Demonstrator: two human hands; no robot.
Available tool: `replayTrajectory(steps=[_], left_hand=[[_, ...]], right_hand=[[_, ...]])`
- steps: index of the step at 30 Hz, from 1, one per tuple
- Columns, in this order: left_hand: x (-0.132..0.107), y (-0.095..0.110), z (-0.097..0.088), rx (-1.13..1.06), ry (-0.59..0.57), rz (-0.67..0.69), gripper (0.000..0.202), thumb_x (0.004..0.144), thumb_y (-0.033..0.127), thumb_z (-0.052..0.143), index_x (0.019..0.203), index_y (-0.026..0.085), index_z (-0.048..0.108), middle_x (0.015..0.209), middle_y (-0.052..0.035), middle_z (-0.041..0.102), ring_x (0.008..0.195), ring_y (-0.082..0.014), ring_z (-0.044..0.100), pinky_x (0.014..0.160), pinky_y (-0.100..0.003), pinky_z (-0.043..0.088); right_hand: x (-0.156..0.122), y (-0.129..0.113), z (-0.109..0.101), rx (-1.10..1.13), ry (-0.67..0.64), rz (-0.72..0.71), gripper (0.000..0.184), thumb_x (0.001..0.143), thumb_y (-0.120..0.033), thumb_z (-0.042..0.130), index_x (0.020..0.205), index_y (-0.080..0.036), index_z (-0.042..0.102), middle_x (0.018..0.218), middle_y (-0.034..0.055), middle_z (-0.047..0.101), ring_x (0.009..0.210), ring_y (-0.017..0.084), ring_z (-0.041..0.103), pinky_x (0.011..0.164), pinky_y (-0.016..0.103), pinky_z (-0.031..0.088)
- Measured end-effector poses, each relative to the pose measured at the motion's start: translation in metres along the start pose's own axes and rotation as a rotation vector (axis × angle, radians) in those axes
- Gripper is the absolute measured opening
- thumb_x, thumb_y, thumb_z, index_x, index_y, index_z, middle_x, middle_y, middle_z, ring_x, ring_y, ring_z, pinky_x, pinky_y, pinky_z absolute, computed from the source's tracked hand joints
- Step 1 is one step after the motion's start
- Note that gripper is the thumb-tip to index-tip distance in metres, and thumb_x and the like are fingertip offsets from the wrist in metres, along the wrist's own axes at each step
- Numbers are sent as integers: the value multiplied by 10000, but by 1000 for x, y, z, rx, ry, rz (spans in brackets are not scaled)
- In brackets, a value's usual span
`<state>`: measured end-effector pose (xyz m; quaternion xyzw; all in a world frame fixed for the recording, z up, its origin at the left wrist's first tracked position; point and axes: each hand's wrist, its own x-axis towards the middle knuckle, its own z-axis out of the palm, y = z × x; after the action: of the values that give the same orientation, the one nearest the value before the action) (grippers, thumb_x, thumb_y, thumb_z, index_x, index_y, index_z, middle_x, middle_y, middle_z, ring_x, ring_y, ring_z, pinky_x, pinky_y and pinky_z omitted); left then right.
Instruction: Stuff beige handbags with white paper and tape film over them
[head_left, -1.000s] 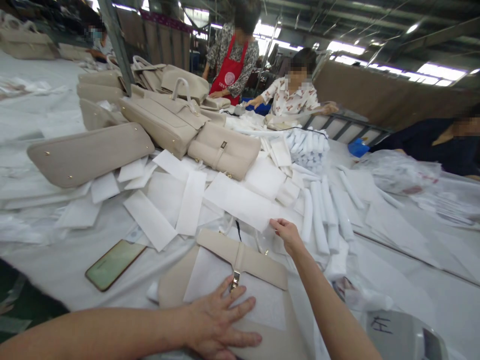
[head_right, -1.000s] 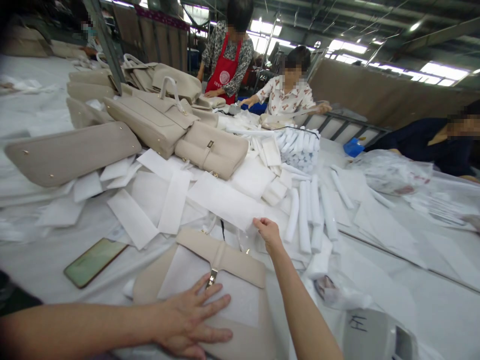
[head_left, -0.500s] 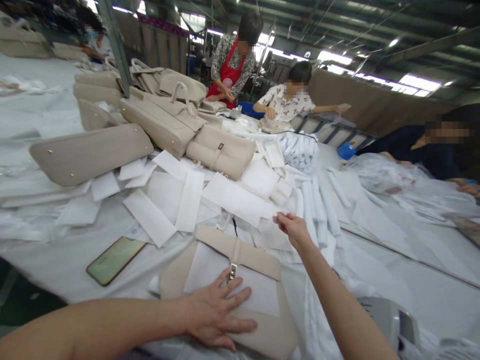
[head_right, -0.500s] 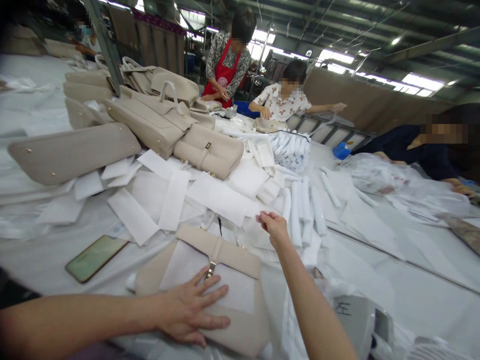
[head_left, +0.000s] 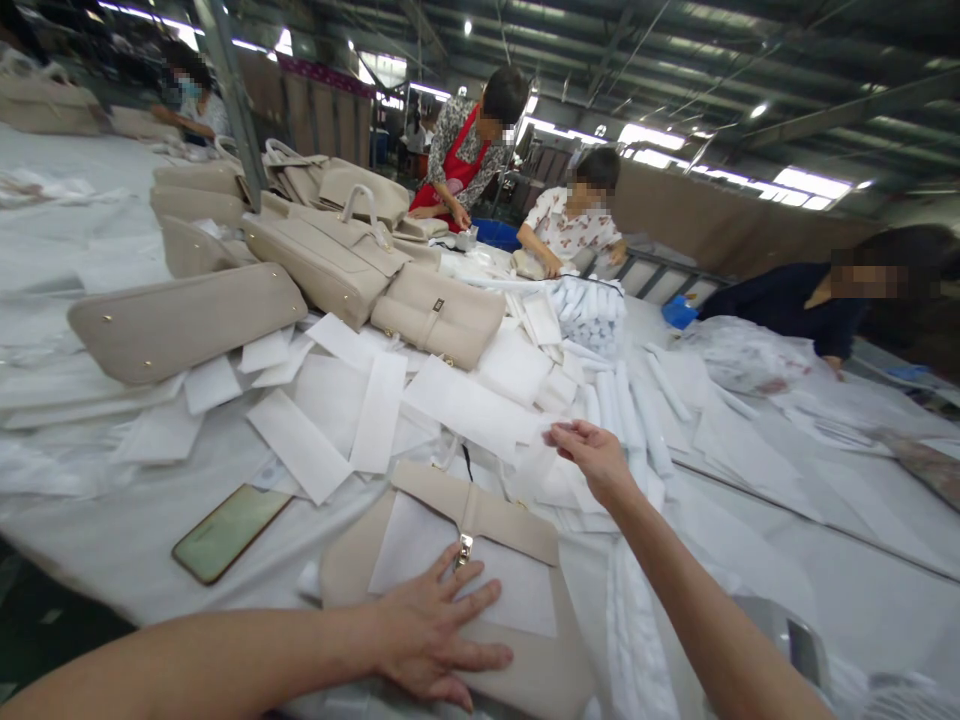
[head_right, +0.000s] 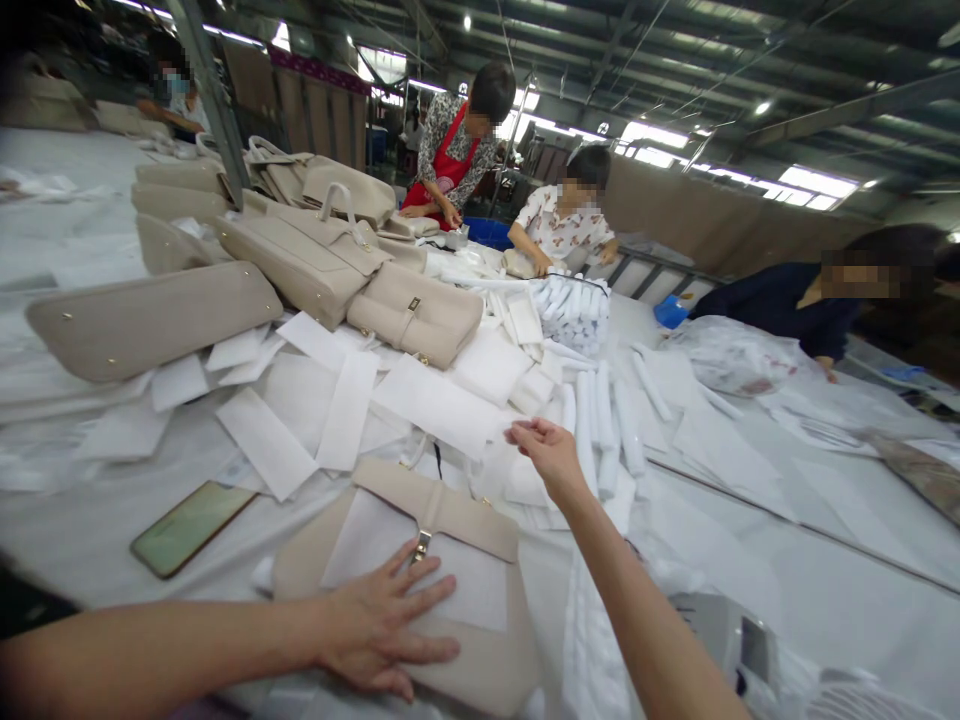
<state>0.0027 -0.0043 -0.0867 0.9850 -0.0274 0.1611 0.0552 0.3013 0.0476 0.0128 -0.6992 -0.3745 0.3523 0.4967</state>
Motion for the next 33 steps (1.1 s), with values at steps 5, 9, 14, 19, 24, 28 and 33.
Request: replayTrajectory(steps=[5,9,14,19,24,28,33], left_hand=[[1,2,-2,-22,14,0,621,836,621,446,1392,388,300,1426,-130,358,1241,-384,384,1002,-649,235],[0,4,-2,-47,-44,8,539,885,565,391,1367,326,358,1437,-162,331,1258,-413,356,981,-685,211],[1,6,-5,-98,-113,-17,622,879,595,375,1289,131,426,1455,-243,259,1357,-345,223,1074,-584,151],[18,14,-4,-74,-131,-68,884,821,651,436,1450,118,115,1486,-270,131,1373,-370,162,1060,-579,186],[29,18,12,-41,-126,-55,858,839,669,369,1464,158,78,1490,-236,172,1369,-376,172,1049,-625,142],[25,16,20,-45,-101,-48,882,827,684,373,1462,141,90,1492,-242,159,1369,-376,164,1042,-650,117],[22,17,18,-49,-74,-45,880,835,678,364,1451,98,123,1495,-235,156,1382,-361,122,1048,-656,90]], right_hand=[[-129,37,5,-359,-134,-234,222,795,-414,622,821,-202,682,788,39,713,733,207,663,690,311,535],[-195,106,22,-517,-77,-485,197,880,-287,507,945,-255,690,979,36,709,926,224,663,817,365,554],[-206,141,32,-603,25,-745,240,889,-179,471,1014,-234,668,989,56,706,976,212,648,861,384,547],[-205,141,31,-622,66,-828,269,885,-151,458,1055,-228,652,981,55,705,948,198,656,822,349,564],[-206,146,31,-644,72,-849,275,887,-135,444,1065,-206,641,1003,64,697,959,191,647,831,338,559],[-209,144,33,-649,87,-856,278,887,-135,448,1070,-211,642,984,61,703,949,191,653,825,337,562],[-226,144,34,-643,77,-913,261,881,-102,453,1041,-223,621,999,42,704,967,188,651,883,374,540]])
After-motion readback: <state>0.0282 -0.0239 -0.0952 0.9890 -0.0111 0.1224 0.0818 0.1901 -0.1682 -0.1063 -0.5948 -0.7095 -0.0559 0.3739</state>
